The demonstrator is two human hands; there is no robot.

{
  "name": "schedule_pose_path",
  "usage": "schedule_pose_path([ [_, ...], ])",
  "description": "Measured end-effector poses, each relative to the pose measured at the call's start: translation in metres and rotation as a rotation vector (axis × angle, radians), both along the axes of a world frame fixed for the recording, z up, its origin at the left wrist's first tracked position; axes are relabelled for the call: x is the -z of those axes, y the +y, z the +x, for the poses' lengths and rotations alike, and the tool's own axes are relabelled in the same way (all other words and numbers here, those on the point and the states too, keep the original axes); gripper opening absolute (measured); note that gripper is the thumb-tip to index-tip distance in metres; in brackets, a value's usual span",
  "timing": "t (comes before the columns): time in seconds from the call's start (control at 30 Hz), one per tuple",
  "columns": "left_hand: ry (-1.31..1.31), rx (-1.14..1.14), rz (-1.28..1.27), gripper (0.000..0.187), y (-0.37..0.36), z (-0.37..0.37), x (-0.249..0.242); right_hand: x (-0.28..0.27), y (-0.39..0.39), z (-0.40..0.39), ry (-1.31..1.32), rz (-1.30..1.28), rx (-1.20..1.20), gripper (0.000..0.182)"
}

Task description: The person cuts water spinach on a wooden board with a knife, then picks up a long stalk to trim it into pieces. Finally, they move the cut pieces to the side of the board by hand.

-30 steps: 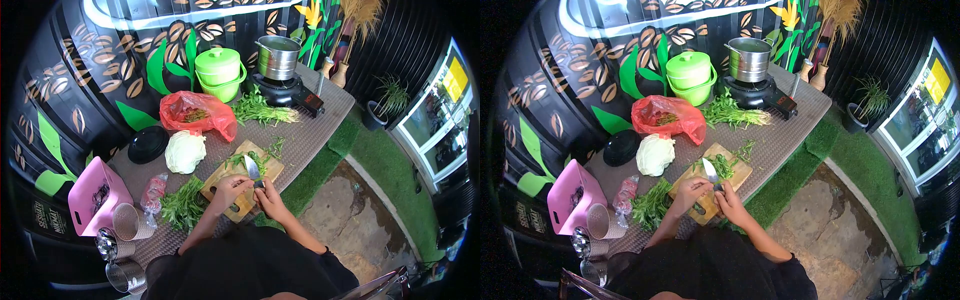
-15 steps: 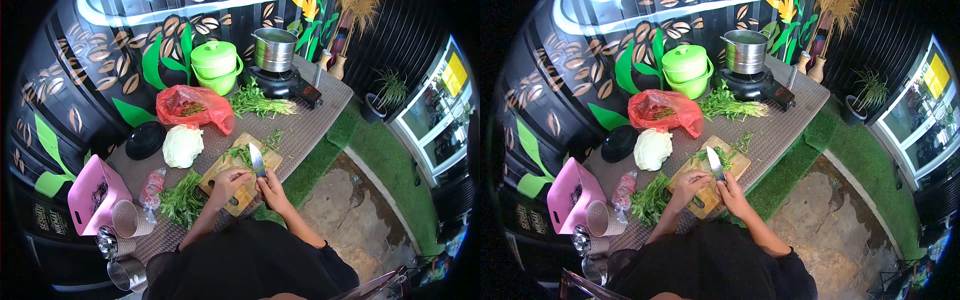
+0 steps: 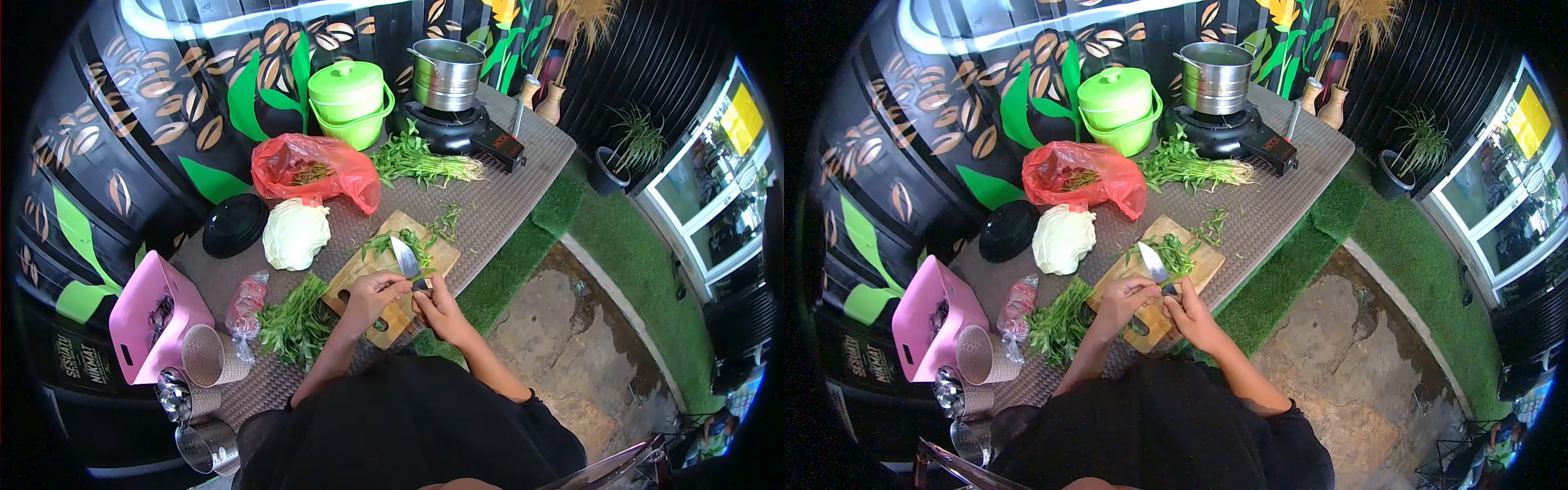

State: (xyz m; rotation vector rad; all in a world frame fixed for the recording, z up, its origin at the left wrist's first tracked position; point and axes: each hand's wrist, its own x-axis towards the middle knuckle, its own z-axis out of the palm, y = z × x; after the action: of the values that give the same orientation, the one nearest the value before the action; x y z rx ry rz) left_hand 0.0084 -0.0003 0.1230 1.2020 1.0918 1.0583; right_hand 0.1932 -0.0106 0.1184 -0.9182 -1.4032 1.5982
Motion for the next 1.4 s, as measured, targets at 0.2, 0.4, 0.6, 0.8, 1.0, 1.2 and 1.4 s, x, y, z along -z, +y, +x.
schedule_pose_path([
  [0.2, -0.043, 0.024, 0.010, 0.015, 0.002, -0.001, 0.006, 0.004, 0.000, 0.001, -0.006, 0.012, 0.000, 0.016],
  [0.4, -0.069, 0.022, -0.017, 0.018, 0.002, -0.003, 0.001, -0.002, 0.002, 0.007, 0.056, 0.028, 0.050, 0.019],
  [0.6, -0.045, 0.009, 0.062, 0.015, -0.002, 0.000, -0.005, -0.003, -0.001, 0.007, -0.021, 0.049, 0.012, 0.024],
  [0.8, -0.007, -0.005, 0.111, 0.011, -0.003, 0.000, -0.011, -0.005, -0.003, 0.008, -0.013, 0.068, -0.011, 0.022],
  [1.0, 0.068, -0.003, 0.154, 0.009, -0.002, -0.002, -0.014, 0.002, -0.001, 0.007, -0.127, 0.242, 0.025, 0.017],
  [1.2, 0.006, 0.039, 0.141, 0.008, -0.002, -0.002, -0.011, 0.005, -0.003, 0.003, -0.125, 0.258, 0.034, 0.014],
  [1.4, -0.108, 0.001, 0.045, 0.015, -0.006, 0.003, -0.020, -0.001, -0.004, 0.006, -0.093, 0.179, 0.056, 0.015],
])
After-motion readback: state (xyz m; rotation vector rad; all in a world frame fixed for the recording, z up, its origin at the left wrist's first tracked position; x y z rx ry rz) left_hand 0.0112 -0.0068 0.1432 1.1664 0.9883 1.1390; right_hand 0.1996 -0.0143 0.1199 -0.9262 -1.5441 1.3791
